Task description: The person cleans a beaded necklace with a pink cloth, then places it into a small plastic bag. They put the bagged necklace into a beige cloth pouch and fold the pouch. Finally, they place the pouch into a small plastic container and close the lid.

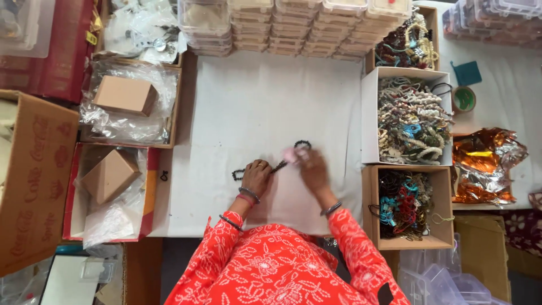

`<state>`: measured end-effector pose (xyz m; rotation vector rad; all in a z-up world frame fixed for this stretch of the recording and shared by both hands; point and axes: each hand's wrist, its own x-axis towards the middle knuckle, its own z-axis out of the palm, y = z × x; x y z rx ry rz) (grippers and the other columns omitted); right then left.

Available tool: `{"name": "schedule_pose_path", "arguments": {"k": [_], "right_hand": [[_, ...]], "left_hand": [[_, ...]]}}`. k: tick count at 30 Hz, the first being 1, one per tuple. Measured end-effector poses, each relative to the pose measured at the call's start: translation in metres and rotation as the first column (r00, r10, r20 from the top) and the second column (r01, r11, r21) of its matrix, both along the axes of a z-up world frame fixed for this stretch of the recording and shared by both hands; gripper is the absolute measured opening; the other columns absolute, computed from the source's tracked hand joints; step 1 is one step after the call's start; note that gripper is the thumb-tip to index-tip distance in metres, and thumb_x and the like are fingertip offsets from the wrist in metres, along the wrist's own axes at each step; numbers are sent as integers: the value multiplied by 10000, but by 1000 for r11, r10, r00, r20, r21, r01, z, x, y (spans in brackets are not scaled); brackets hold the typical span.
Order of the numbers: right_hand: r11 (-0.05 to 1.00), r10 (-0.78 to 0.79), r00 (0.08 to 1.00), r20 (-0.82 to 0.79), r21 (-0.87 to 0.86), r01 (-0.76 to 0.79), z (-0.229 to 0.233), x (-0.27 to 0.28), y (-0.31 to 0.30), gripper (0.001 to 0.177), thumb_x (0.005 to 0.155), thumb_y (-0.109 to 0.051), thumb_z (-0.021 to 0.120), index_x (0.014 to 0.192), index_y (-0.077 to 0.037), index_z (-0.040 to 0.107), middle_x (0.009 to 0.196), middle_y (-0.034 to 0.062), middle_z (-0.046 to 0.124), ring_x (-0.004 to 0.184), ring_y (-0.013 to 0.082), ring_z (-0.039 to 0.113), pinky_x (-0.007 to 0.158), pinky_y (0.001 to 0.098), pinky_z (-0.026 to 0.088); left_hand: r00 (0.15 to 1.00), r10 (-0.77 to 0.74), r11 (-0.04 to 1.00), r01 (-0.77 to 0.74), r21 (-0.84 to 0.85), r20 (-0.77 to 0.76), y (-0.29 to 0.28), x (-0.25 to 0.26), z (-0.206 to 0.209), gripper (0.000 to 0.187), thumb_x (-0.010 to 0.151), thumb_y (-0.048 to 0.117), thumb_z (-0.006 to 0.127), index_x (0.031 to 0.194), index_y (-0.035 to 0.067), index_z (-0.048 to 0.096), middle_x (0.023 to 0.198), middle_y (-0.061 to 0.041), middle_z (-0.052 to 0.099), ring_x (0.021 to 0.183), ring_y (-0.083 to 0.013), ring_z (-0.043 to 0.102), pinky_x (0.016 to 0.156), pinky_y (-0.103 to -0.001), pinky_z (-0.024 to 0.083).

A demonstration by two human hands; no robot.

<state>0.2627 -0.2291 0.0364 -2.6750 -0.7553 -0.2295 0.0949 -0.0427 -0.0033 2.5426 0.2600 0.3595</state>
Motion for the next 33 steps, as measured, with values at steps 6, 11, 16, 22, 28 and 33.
{"name": "schedule_pose_path", "arguments": {"k": [6,11,16,22,28,33], "right_hand": [[984,51,999,-17,-169,-53,12,16,20,382,883,-69,647,1226,-218,725,1280,47,652,1144,307,582,889,445,493],[961,241,970,20,-141,-236,13,11,24,329,903,-114,657,1216,-186,727,1298,36,658,1199,293,575,900,454,465],[964,233,972,30,-136,-227,3,4,26,350,895,-86,635,1214,-191,736,1311,24,669,1227,276,572,910,442,450],[866,483,870,101,-201,-457,1,-1,20,426,839,-64,610,1224,-190,743,1313,7,653,1242,231,579,960,423,464],[985,153,986,67,-85,-147,-1,21,1,471,808,35,632,1221,-163,740,1321,29,648,1190,288,559,935,429,467],[976,16,999,48,215,-26,-23,15,-3,517,780,112,615,1212,-139,749,1301,40,649,1203,304,555,1036,414,475]], "left_hand": [[1000,30,999,-30,12,7,-2,-2,-2,122,806,111,708,927,121,697,1082,-36,668,1173,-265,578,963,-438,442],[1000,14,1000,-14,-9,15,2,2,8,149,794,137,724,941,118,706,1067,-43,667,1141,-273,578,948,-444,444],[1000,29,1000,-29,12,10,-3,-2,0,127,807,127,717,933,125,703,1076,-34,674,1147,-271,578,944,-441,444],[999,36,999,-36,1,-10,-2,2,3,112,811,127,703,923,123,702,1058,-30,674,1146,-263,579,948,-443,441],[994,89,984,-98,-150,-62,1,30,25,84,802,126,734,883,107,727,1019,-48,695,1094,-294,598,899,-451,474],[972,182,679,-14,-734,150,-4,67,89,176,865,153,798,984,39,736,1013,-48,730,933,-202,699,824,-329,546]]}}
